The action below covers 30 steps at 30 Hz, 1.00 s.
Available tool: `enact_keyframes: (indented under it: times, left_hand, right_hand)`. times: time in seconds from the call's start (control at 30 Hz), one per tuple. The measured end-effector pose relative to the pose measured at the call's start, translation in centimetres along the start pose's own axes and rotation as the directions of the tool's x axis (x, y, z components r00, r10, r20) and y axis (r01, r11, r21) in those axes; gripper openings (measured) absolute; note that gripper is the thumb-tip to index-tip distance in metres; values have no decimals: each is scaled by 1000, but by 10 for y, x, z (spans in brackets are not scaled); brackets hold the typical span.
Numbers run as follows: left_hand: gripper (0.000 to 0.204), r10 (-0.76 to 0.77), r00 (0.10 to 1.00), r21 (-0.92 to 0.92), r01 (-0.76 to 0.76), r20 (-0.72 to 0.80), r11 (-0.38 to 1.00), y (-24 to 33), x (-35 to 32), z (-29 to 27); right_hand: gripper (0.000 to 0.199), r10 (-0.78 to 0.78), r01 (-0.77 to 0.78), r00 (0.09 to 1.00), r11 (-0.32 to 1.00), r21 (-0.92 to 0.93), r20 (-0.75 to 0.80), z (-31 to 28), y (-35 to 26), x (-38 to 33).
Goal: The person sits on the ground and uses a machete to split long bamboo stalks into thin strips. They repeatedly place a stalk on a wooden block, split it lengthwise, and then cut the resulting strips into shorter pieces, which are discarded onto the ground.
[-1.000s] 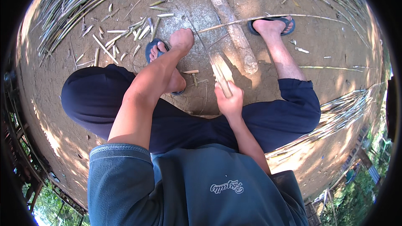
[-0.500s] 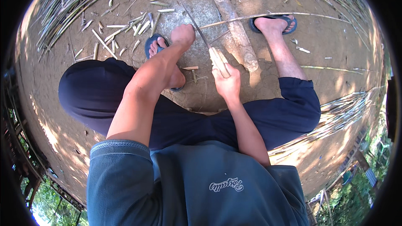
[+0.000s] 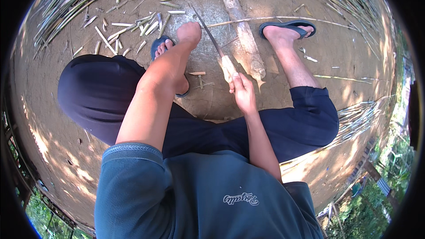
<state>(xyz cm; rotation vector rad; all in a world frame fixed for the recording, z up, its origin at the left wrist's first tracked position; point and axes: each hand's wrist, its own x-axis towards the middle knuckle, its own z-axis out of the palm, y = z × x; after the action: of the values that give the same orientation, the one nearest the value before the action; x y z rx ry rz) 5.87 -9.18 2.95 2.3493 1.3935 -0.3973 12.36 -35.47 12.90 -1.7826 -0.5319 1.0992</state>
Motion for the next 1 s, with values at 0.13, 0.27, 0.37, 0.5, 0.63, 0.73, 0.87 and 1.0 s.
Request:
enact_keyframes:
  times: [0.13, 0.27, 0.37, 0.5, 0.63, 0.73, 0.87, 1.0]
  left_hand:
    - [26, 8, 1000, -27, -8, 2, 1000, 4, -1, -4]
    - [24, -39, 997, -53, 36, -60, 998, 0, 1, -6]
    - [25, -4, 999, -11, 3, -32, 1000, 4, 1, -12]
    - [26, 6, 999, 68, -4, -36, 998, 3, 5, -10]
    - [26, 31, 998, 73, -28, -52, 997, 5, 6, -12]
    - [25, 6, 999, 74, -4, -38, 997, 4, 2, -8]
    - [24, -21, 999, 56, 23, -41, 998, 6, 0, -14]
    - [24, 11, 998, 84, -6, -60, 996, 5, 1, -11]
  right_hand:
    - [37, 8, -5, 999, 997, 73, -40, 8, 3, 5]
    - [37, 8, -8, 997, 1000, 0, -72, 1, -4, -25]
    - [37, -72, 56, 989, 991, -126, -127, -2, -6, -45]
    - [39, -57, 30, 982, 988, -149, -177, 2, -12, -33]
    - [42, -57, 14, 984, 969, -246, -170, 10, -24, 10]
    - [38, -86, 35, 982, 957, -287, -168, 7, -27, -2]
    - [27, -122, 79, 982, 959, -271, -144, -15, -29, -58]
    - [30, -170, 137, 970, 973, -184, -175, -4, -26, -43]
